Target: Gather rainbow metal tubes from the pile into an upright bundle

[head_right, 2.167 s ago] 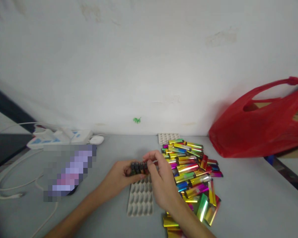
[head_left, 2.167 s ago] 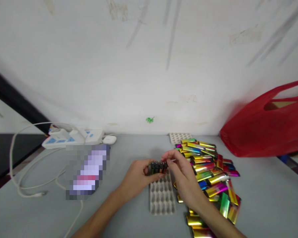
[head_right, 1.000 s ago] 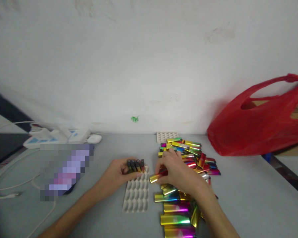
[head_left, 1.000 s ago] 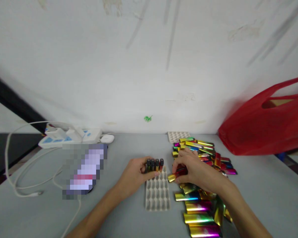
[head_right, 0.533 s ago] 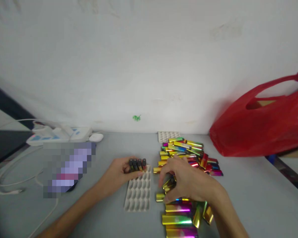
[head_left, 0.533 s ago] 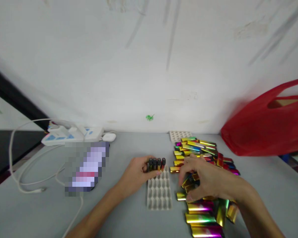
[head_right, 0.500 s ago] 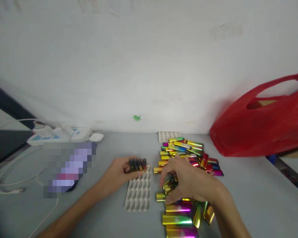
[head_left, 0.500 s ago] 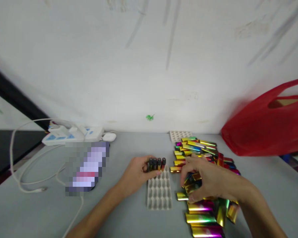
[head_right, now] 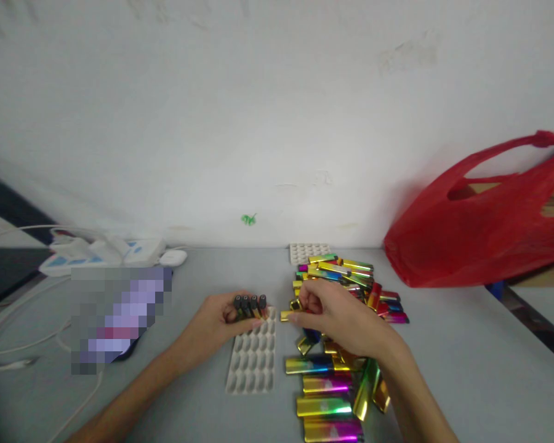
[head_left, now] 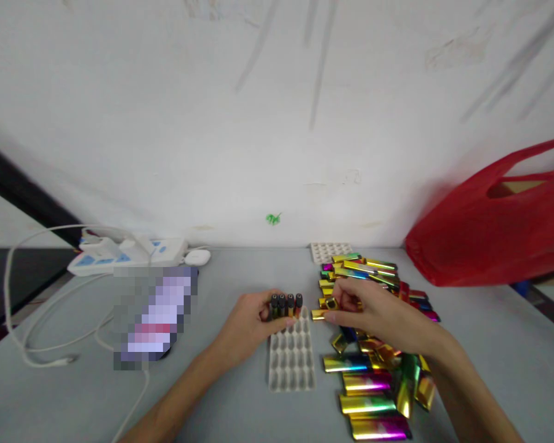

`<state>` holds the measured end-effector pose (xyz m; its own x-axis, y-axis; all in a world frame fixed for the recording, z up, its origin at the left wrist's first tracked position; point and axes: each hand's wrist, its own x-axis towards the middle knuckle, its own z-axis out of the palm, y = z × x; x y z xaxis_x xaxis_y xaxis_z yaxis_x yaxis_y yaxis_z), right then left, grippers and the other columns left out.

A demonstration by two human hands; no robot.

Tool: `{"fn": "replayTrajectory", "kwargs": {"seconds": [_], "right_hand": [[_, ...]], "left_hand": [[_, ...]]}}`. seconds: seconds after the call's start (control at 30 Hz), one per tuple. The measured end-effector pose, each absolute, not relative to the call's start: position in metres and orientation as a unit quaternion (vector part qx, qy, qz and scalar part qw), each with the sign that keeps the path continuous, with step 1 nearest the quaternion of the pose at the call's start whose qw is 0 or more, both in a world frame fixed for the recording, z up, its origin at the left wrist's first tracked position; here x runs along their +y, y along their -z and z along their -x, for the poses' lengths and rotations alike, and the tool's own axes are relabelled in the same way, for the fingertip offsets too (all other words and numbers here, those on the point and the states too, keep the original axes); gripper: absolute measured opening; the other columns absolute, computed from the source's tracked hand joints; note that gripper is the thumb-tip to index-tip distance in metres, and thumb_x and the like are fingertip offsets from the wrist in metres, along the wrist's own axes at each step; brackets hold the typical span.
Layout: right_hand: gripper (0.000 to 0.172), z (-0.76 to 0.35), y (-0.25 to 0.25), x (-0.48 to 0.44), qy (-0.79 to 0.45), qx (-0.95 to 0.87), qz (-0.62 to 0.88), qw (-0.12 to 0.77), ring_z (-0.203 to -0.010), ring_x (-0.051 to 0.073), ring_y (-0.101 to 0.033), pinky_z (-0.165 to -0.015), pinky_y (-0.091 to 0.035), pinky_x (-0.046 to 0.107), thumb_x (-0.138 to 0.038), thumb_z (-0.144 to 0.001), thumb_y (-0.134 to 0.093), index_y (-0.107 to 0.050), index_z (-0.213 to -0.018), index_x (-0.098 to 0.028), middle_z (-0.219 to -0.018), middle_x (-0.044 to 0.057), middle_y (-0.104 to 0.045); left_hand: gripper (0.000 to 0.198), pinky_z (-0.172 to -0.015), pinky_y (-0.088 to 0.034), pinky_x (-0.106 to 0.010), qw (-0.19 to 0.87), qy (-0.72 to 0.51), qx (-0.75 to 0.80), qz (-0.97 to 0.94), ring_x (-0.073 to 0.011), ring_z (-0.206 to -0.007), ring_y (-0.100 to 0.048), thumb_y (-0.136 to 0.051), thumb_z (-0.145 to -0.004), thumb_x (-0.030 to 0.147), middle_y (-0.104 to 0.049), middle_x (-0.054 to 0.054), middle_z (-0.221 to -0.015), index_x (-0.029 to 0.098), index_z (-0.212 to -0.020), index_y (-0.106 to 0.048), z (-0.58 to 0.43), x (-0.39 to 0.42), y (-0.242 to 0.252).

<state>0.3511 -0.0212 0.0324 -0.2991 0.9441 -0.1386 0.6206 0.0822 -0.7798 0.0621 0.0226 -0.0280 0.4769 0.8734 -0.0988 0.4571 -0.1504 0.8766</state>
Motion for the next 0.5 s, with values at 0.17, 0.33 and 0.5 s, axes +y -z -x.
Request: {"fn": "replayTrajectory", "kwargs": {"seconds": [0.17,0.33,0.5], "right_hand": [[0.033,-0.335,-0.024,-0.011,-0.439,-0.593,0.544,0.399,-0.065,0.016,-0.050,-0.061,-0.035,0.030,-0.052,-0.101,-0.075,-0.059,-0.093,-0.024,-0.069,-0.005,-0.059],[0.034,-0.320,-0.021,-0.008,-0.603,-0.394,0.446,0.532,-0.068,0.015,-0.064,-0.068,-0.049,0.028,-0.049,-0.093,-0.087,-0.073,-0.104,-0.021,-0.073,0.000,-0.074],[0.039,-0.308,-0.017,-0.010,-0.692,-0.310,0.367,0.539,-0.083,0.017,-0.076,-0.072,-0.057,0.025,-0.040,-0.086,-0.095,-0.083,-0.114,-0.016,-0.092,0.008,-0.083]], "left_hand": [[0.041,-0.058,-0.026,-0.024,0.461,-0.228,0.456,-0.727,-0.0141,-0.065,-0.042,-0.085,-0.087,0.050,-0.055,0.005,-0.068,0.018,-0.113,-0.084,-0.062,0.023,0.030],[0.038,-0.058,-0.024,-0.025,0.463,-0.231,0.453,-0.726,-0.0142,-0.065,-0.041,-0.085,-0.087,0.047,-0.055,0.005,-0.069,0.019,-0.113,-0.085,-0.062,0.023,0.031],[0.033,-0.057,-0.025,-0.024,0.459,-0.238,0.447,-0.730,-0.0131,-0.062,-0.041,-0.085,-0.088,0.044,-0.053,0.006,-0.067,0.019,-0.110,-0.085,-0.062,0.022,0.030]]}}
